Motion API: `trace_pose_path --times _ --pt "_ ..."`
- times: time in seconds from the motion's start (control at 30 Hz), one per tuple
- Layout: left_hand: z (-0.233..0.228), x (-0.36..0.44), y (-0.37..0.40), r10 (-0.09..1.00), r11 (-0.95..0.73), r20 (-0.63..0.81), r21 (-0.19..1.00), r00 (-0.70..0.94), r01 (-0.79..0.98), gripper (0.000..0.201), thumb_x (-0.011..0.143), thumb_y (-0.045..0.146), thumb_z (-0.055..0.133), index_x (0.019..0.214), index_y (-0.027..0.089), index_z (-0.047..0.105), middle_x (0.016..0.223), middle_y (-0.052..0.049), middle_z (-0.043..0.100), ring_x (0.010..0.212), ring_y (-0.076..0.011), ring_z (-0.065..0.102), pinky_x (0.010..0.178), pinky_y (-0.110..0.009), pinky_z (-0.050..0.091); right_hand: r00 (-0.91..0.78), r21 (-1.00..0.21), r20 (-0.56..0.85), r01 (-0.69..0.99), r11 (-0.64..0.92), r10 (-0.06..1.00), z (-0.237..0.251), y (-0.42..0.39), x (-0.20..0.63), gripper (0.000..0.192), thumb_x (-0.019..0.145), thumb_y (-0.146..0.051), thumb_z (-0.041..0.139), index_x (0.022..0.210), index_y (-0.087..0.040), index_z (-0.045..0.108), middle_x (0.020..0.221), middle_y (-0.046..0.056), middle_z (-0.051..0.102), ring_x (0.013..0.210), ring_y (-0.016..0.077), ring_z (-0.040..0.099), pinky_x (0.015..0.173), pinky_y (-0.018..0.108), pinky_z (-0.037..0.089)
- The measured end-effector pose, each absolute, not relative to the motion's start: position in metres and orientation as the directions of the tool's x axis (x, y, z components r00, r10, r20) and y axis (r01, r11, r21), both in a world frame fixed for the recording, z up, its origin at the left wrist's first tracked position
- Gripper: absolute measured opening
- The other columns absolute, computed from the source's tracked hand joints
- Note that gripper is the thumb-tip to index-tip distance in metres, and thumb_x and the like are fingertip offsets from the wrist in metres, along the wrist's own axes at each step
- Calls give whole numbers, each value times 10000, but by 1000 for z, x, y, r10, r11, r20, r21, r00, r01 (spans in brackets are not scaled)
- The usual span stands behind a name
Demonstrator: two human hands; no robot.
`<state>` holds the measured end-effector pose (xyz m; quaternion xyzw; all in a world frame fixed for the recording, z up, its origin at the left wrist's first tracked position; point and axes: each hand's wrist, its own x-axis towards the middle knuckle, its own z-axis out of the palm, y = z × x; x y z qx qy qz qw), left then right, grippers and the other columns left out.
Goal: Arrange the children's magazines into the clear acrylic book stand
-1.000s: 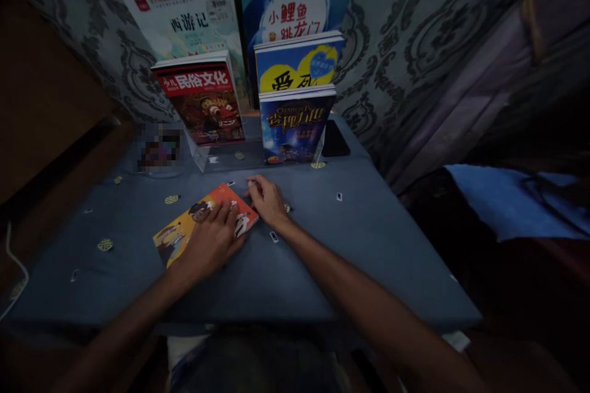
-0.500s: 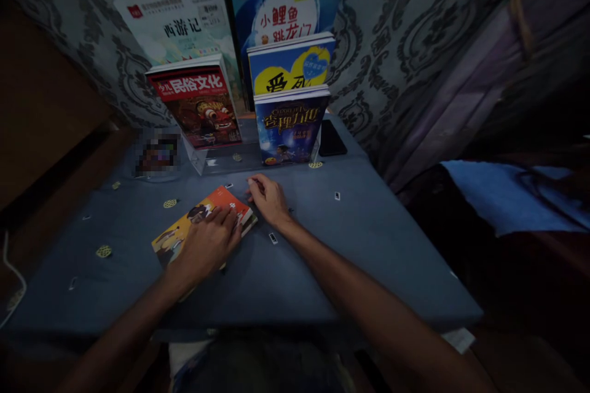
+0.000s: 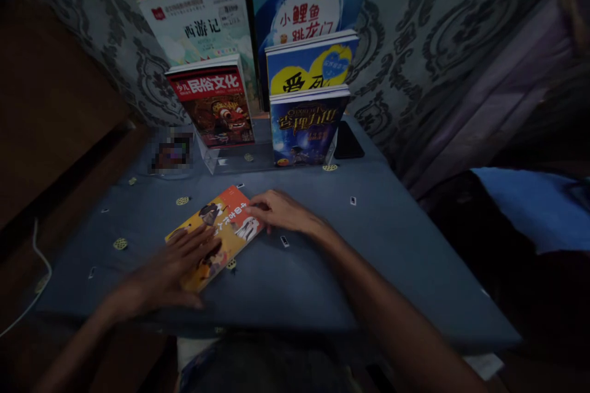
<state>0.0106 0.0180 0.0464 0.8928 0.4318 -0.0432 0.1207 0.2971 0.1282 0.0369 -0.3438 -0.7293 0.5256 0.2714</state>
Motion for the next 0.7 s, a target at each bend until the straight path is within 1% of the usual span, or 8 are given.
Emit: trace_pose_path --times 0.13,0.2,0.3,0.4,0.47,0.53,0.63,0.7 --pt "45 -18 4 738 -620 -217 154 639 769 1093 800 416 774 1595 366 26 1666 -83 193 1543 -300 178 1221 -541 247 -573 -936 72 244 253 816 34 133 300 268 841 -434 671 909 -202 787 567 -9 705 450 147 612 443 234 413" --pt "39 -18 2 734 -640 -186 130 653 757 1042 834 364 742 1598 355 34 1666 -87 191 1540 -293 194 1222 -526 258 -534 -890 117 317 327 837 35 135 300 266 860 -424 647 909 -206 791 592 0 712 494 155 611 480 251 408" --pt "26 -6 4 761 -642 -72 61 644 765 859 904 366 663 1596 326 155 1650 -102 252 1522 -286 263 1211 -503 296 -501 -802 187 420 426 845 36 139 295 257 890 -400 606 929 -225 789 730 24 755 616 188 641 585 293 454" --pt "11 16 5 794 -604 68 -23 604 797 689 968 413 564 1573 258 272 1619 -129 333 1503 -286 314 1191 -495 334 -482 -713 290 467 522 827 28 140 283 223 891 -351 609 995 -237 770 1008 73 779 925 266 692 842 394 512" --pt "4 32 4 811 -565 135 -67 568 822 619 988 430 520 1541 209 349 1591 -141 388 1489 -300 339 1177 -505 349 -485 -672 344 471 571 804 19 138 272 211 888 -303 615 1032 -238 755 1116 92 761 1113 297 658 1002 466 467" --pt "1 46 1 829 -522 179 -89 529 848 556 1000 424 490 1497 182 426 1560 -148 438 1468 -324 371 1160 -529 358 -511 -654 363 456 604 779 10 130 261 230 896 -274 613 1089 -236 734 1177 102 744 1227 298 618 1103 510 404" --pt "3 60 -1 843 -486 226 -67 488 871 448 1017 371 450 1416 184 533 1491 -146 527 1426 -346 426 1120 -551 387 -581 -616 361 439 654 729 6 109 250 274 933 -282 588 1179 -219 688 1296 121 692 1339 280 545 1171 539 337" --pt "9 60 0 842 -491 248 -12 478 871 385 1020 326 438 1349 200 593 1427 -131 592 1394 -335 467 1092 -538 413 -631 -579 352 434 691 691 6 91 248 298 966 -267 539 1231 -199 658 1347 132 660 1388 266 496 1185 542 321"
